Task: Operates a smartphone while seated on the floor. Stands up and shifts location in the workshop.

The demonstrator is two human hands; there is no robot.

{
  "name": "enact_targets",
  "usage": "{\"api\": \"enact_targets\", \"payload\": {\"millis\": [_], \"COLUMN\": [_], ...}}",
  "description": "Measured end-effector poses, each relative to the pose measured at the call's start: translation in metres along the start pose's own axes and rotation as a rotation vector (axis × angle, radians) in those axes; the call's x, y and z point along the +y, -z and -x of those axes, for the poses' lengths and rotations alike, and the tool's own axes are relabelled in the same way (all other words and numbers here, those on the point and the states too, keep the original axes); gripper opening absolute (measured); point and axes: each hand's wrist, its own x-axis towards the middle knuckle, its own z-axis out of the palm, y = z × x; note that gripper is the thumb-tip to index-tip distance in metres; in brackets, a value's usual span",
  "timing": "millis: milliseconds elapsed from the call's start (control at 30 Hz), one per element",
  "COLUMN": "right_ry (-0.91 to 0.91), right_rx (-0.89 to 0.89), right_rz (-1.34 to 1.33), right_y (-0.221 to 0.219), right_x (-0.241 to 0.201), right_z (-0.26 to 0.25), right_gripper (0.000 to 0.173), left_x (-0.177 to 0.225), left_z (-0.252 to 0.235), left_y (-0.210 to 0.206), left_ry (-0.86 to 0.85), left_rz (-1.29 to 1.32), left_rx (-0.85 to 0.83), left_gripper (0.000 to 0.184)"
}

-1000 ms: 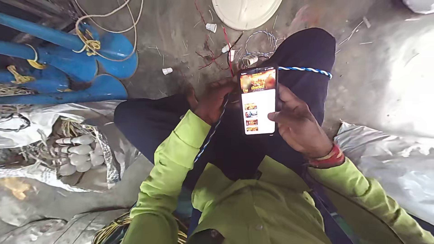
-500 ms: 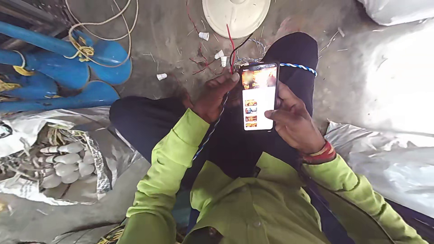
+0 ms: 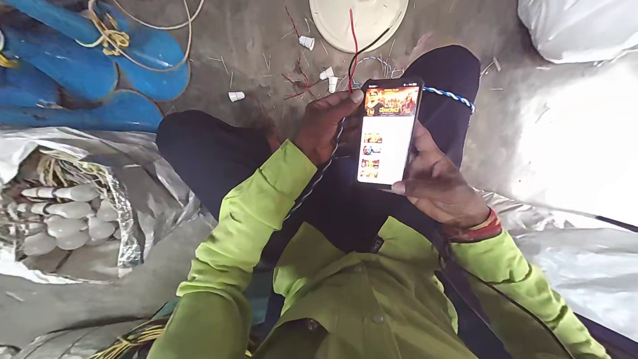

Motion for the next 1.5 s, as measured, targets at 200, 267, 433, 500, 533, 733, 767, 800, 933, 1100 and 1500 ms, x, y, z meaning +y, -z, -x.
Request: {"api": "enact_targets", "payload": {"millis": [200,267,433,500,533,733,767,800,933,1100,1500], "right_ry": [-0.053,-0.058,-0.107,-0.127,-0.132,-0.087,-0.081,-0.074,-0.036,0.061,0.075], "right_rx": [0.091,0.118,0.188,0.222,0.235,0.297,0.312,0.329,0.371,0.375,0.451], "right_rz": [0.115,0.165,0.113,0.091,0.091,0.135,0.138,0.139,0.163,0.329,0.419], "right_y": [-0.010,-0.012,-0.013,-0.014,-0.015,-0.020,-0.022,-0.023,-0.027,-0.030,-0.033], "right_x": [0.003,0.002,0.000,-0.001,-0.001,0.003,0.003,0.004,0.007,0.015,0.021], "right_z": [0.002,0.001,0.001,0.001,0.001,-0.001,-0.002,-0.002,-0.004,-0.006,-0.012], "right_gripper": [0.126,0.124,0.075,0.058,0.055,0.046,0.045,0.044,0.044,0.049,0.046], "left_x": [0.001,0.002,0.004,0.004,0.003,0.005,0.005,0.006,0.006,0.006,0.003], "left_z": [0.002,0.002,0.004,0.004,0.004,0.003,0.004,0.004,0.004,0.005,0.003], "left_y": [-0.002,-0.002,-0.003,-0.002,-0.002,0.000,-0.001,0.000,0.001,0.003,0.007], "left_ry": [-0.014,-0.017,0.000,0.004,0.003,-0.009,-0.011,-0.012,-0.013,-0.018,-0.013], "left_rz": [-0.012,-0.012,-0.025,-0.024,-0.024,-0.031,-0.028,-0.025,-0.026,-0.004,-0.003], "left_rx": [-0.002,-0.007,0.013,0.010,0.012,0.022,0.024,0.024,0.039,0.029,0.050], "left_gripper": [0.018,0.019,0.020,0.021,0.021,0.019,0.018,0.018,0.017,0.018,0.021]}}
